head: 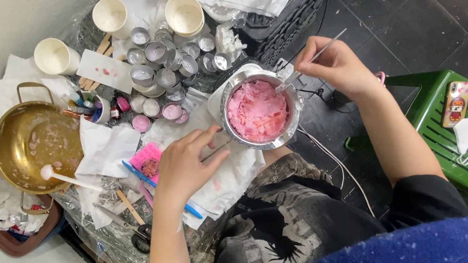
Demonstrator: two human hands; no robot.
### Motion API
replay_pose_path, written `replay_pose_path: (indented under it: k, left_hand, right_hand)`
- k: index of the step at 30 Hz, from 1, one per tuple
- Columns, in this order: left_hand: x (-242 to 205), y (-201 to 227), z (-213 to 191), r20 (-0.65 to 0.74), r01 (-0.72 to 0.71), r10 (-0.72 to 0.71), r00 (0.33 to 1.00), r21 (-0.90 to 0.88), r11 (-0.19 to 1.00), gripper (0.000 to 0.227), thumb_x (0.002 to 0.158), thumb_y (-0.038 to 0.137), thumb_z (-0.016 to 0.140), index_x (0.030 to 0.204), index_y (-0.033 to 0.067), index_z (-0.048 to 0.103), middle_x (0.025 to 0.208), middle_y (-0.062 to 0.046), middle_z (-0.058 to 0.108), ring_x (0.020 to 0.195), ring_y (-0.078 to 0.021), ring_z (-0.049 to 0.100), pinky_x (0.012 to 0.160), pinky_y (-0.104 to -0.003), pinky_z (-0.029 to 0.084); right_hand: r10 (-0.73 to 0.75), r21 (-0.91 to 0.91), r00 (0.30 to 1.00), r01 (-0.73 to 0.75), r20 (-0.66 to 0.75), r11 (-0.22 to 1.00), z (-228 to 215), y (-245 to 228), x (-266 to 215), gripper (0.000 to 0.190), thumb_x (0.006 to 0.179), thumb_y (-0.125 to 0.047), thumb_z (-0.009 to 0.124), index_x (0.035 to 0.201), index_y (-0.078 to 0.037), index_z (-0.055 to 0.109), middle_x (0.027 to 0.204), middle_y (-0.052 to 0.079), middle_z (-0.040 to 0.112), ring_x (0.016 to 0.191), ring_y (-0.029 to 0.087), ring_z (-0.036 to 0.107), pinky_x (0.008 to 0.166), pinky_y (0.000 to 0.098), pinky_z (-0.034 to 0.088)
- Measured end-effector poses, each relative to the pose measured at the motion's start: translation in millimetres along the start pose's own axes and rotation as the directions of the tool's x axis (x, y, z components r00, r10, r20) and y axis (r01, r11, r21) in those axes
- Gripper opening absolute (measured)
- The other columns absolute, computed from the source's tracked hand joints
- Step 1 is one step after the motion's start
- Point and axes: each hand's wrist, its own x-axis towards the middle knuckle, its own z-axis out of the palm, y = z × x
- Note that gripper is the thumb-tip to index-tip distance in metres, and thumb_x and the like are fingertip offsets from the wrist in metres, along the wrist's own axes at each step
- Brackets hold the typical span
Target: The person is preparing pink scented wax by cutting it and mixing it with a spatula in a workshop.
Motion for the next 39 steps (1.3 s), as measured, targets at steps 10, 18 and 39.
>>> replay_pose_path:
  k: [10, 18, 39]
  left_hand:
    - [15, 37, 22, -0.271, -0.112, 0.153, 0.95, 0.161, 0.981, 0.069, 0.084, 0.053, 0.08, 0.135, 0.0097, 0.063, 0.134, -0.013, 0.065, 0.121, -0.0288, 0.06, 0.105, -0.052, 0.039]
    - [32, 72, 49, -0.589, -0.258, 0.357, 0.725, 0.248, 0.934, 0.017, 0.093, 0.024, 0.081, 0.107, 0.0136, 0.079, 0.129, 0.005, 0.067, 0.127, -0.0181, 0.057, 0.113, -0.048, 0.03]
    - [36, 56, 50, -0.492, -0.215, 0.241, 0.837, 0.11, 0.97, 0.008, 0.088, 0.026, 0.08, 0.087, 0.0178, 0.078, 0.119, 0.008, 0.07, 0.123, -0.0203, 0.056, 0.112, -0.056, 0.024]
  right_hand:
    - [-0.112, -0.282, 0.994, 0.11, 0.009, 0.953, 53, -30, -15, 0.013, 0.097, -0.007, 0.073, 0.095, -0.003, 0.061, 0.098, 0.005, 0.071, 0.086, 0.006, 0.065, 0.076, 0.0221, 0.052]
    - [-0.121, -0.418, 0.992, 0.095, -0.038, 0.903, 79, -45, -22, 0.014, 0.094, -0.009, 0.076, 0.092, -0.002, 0.064, 0.094, 0.002, 0.071, 0.078, 0.002, 0.06, 0.066, 0.0189, 0.048]
    - [-0.142, -0.51, 0.987, 0.088, -0.069, 0.856, 59, -53, -27, 0.012, 0.095, -0.012, 0.076, 0.093, -0.005, 0.066, 0.092, -0.002, 0.073, 0.071, -0.001, 0.055, 0.057, 0.0177, 0.038]
